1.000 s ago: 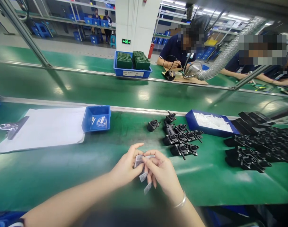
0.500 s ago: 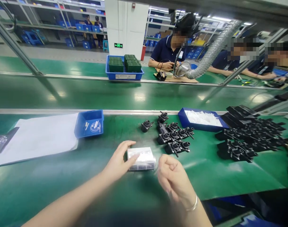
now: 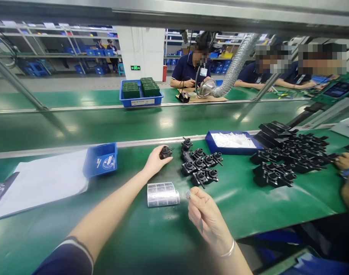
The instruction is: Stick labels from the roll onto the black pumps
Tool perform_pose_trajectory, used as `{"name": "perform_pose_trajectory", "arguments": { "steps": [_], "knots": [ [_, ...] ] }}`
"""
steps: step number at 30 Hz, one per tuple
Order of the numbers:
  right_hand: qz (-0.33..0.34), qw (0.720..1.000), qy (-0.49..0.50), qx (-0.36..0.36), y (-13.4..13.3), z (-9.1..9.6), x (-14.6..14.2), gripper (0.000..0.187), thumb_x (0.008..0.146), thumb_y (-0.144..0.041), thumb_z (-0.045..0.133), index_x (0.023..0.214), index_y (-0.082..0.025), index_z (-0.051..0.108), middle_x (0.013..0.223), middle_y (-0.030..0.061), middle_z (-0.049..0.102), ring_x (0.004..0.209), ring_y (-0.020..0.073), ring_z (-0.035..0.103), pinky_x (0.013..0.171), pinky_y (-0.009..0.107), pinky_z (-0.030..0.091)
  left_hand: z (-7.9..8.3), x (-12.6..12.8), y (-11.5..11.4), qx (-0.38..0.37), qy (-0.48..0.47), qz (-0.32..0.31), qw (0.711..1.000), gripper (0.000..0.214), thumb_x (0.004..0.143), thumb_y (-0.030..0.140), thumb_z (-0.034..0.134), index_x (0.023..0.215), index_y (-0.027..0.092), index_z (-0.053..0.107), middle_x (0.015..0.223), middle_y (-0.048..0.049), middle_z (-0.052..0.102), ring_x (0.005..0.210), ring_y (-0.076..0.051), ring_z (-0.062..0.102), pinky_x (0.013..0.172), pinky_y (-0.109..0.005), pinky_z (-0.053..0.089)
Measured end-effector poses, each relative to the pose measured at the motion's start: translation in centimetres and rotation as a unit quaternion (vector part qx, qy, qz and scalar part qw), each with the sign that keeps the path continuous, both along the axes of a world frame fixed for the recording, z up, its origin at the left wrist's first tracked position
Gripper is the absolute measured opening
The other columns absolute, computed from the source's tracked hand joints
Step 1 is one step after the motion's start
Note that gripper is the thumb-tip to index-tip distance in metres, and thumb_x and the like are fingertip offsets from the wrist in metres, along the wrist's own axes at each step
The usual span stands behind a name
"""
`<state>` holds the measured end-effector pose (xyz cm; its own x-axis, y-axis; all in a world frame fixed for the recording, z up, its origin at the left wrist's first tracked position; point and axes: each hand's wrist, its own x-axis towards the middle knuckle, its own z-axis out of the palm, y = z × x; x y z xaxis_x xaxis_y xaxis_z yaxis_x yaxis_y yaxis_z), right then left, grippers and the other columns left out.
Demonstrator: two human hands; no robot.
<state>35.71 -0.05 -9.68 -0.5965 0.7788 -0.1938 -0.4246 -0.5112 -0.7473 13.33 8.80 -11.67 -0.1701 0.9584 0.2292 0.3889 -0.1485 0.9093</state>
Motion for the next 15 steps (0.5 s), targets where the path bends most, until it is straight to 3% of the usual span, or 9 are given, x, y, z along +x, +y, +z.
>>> {"name": "perform_pose_trajectory", "arguments": {
  "steps": [3,5,8,11,15],
  "knots": [
    [-0.001,1.000,0.003,-0.008,0.1,-0.3,0.7,0.018,0.087,-0.031,0.067,0.084,-0.020,0.053,0.043,-0.0106,0.047,0.028,-0.0006,0.016,0.031,0.013,0.014,2.2,-1.0,-4.3,-0.030,-0.165,-0.059,0.984,0.052,0.082,0.029,0.068,0.127,0.020,0.043,0.110,-0.0097,0.064,0.101,-0.024,0.064,0.090,-0.043,0.051],
    [0.015,1.000,0.004,-0.017,0.2,-0.4,0.4,0.019,0.086,-0.030,0.069,0.083,-0.020,0.053,0.045,-0.0102,0.048,0.029,-0.0010,0.017,0.032,0.014,0.014,3.6,-1.2,-7.8,-0.073,-0.305,-0.107,0.943,0.048,0.083,0.030,0.069,0.122,0.020,0.044,0.106,-0.0098,0.064,0.100,-0.025,0.065,0.084,-0.040,0.053],
    [0.060,0.998,-0.001,-0.030,0.1,-0.1,-0.7,0.021,0.086,-0.030,0.069,0.078,-0.018,0.053,0.045,-0.0095,0.047,0.030,-0.0013,0.018,0.034,0.015,0.014,4.4,-0.5,-12.0,-0.117,-0.389,-0.136,0.904,0.041,0.085,0.031,0.068,0.119,0.019,0.048,0.105,-0.0092,0.064,0.093,-0.023,0.066,0.076,-0.033,0.052],
    [0.098,0.995,-0.016,-0.030,-0.4,0.6,-1.8,0.025,0.087,-0.031,0.068,0.074,-0.017,0.052,0.045,-0.0090,0.047,0.030,-0.0012,0.019,0.034,0.016,0.014,4.0,0.9,-14.1,-0.141,-0.427,-0.147,0.881,0.042,0.091,0.032,0.059,0.130,0.022,0.046,0.106,-0.0086,0.061,0.087,-0.020,0.065,0.068,-0.029,0.051],
    [0.132,0.990,-0.040,-0.030,-1.0,1.3,-2.6,0.026,0.086,-0.033,0.068,0.074,-0.015,0.053,0.044,-0.0090,0.046,0.030,-0.0010,0.019,0.035,0.017,0.014,3.1,2.1,-14.7,-0.159,-0.458,-0.158,0.860,0.044,0.095,0.031,0.051,0.137,0.024,0.041,0.107,-0.0090,0.058,0.080,-0.016,0.060,0.063,-0.027,0.047]
  ]
}}
